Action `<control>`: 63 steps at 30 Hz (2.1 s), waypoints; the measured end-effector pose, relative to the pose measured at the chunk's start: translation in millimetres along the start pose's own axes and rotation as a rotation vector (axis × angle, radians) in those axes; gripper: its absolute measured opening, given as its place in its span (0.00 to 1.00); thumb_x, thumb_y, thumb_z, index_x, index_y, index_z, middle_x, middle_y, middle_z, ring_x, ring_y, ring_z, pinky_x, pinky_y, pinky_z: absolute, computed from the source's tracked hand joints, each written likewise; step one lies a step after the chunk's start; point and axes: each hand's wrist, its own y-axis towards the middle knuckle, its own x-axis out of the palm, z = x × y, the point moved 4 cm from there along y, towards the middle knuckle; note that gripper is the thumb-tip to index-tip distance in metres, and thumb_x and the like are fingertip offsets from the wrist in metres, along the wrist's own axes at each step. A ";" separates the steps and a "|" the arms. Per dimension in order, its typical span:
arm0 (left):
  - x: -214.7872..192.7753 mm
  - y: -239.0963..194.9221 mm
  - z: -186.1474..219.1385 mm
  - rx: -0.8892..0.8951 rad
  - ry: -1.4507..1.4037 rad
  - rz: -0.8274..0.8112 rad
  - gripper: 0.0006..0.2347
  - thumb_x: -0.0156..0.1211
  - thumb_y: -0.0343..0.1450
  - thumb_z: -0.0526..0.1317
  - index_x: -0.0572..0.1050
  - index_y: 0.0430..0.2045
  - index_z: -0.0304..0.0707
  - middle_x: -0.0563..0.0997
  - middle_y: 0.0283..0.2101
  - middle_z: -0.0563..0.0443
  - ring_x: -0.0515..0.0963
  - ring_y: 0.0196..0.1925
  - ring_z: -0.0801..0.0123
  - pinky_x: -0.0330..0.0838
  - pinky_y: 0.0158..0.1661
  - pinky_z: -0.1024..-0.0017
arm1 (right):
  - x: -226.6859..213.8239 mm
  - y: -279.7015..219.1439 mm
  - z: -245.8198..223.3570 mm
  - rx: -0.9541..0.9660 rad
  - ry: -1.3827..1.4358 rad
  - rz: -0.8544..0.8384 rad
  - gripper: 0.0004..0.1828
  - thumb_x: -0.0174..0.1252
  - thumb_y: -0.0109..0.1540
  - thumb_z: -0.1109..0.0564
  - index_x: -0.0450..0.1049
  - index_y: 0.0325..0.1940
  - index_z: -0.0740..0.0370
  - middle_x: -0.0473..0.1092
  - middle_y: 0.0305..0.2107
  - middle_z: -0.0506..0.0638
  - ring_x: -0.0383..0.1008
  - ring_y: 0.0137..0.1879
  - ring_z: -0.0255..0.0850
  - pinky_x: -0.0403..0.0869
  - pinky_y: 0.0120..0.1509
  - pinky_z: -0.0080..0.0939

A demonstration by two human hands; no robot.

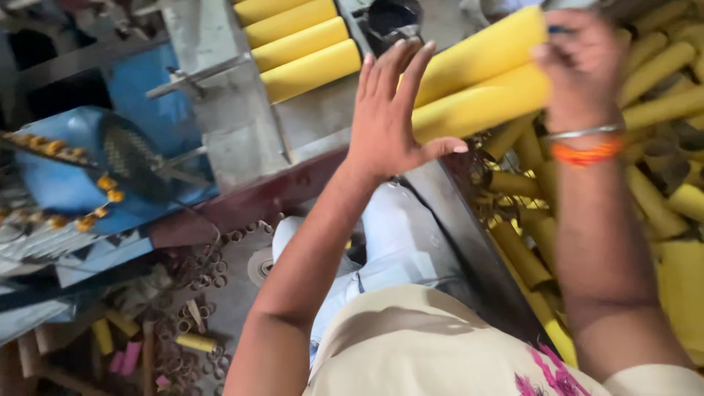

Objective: The person repeatedly picks up yellow cylindrical objects from a pile and places them into a metal tray on a conveyor belt. The person handles the cylinders one at a time, moving them from the pile to the tray in a continuous loop.

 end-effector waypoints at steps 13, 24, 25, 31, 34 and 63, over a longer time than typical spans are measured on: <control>-13.3 -32.7 -129.9 -0.435 0.676 -0.627 0.58 0.77 0.46 0.67 0.54 0.70 0.41 0.63 0.68 0.35 0.59 0.72 0.45 0.39 0.69 0.41 | 149.5 -5.2 44.1 -0.384 -0.899 -0.137 0.03 0.64 0.64 0.59 0.80 0.41 0.59 0.77 0.40 0.53 0.77 0.46 0.56 0.74 0.52 0.53; 88.7 -24.6 0.9 0.030 0.053 -0.377 0.38 0.73 0.68 0.57 0.62 0.69 0.39 0.65 0.68 0.36 0.63 0.69 0.35 0.53 0.70 0.41 | -166.2 -219.0 154.6 0.695 -1.088 -0.090 0.18 0.63 0.62 0.51 0.79 0.53 0.59 0.77 0.45 0.58 0.78 0.49 0.54 0.75 0.54 0.51; 106.5 -24.8 15.6 0.034 -0.003 -0.424 0.37 0.72 0.67 0.55 0.63 0.68 0.39 0.66 0.67 0.36 0.66 0.67 0.37 0.58 0.68 0.45 | -175.6 -238.3 169.2 0.745 -1.125 -0.144 0.20 0.64 0.61 0.49 0.79 0.55 0.58 0.77 0.46 0.59 0.78 0.50 0.55 0.75 0.56 0.52; 154.1 -27.3 40.9 -0.104 0.050 -0.762 0.28 0.70 0.62 0.50 0.71 0.58 0.47 0.79 0.52 0.47 0.80 0.51 0.52 0.75 0.45 0.55 | -165.0 -281.8 232.5 1.063 -1.315 -0.505 0.28 0.64 0.58 0.41 0.75 0.60 0.52 0.76 0.50 0.59 0.77 0.53 0.58 0.75 0.58 0.55; 148.9 -31.4 39.0 -0.112 0.051 -0.699 0.23 0.70 0.64 0.53 0.74 0.50 0.47 0.81 0.46 0.50 0.81 0.48 0.53 0.76 0.43 0.56 | -147.2 -276.3 223.3 0.872 -1.223 -0.526 0.29 0.63 0.60 0.39 0.76 0.60 0.53 0.77 0.50 0.59 0.77 0.56 0.58 0.73 0.61 0.56; 153.4 -32.4 32.4 -0.150 -0.081 -0.595 0.25 0.69 0.65 0.50 0.73 0.55 0.43 0.81 0.44 0.47 0.81 0.48 0.51 0.75 0.42 0.55 | -109.0 -142.4 138.0 0.665 -1.247 -0.576 0.34 0.74 0.50 0.50 0.70 0.54 0.65 0.75 0.40 0.66 0.76 0.46 0.61 0.75 0.52 0.57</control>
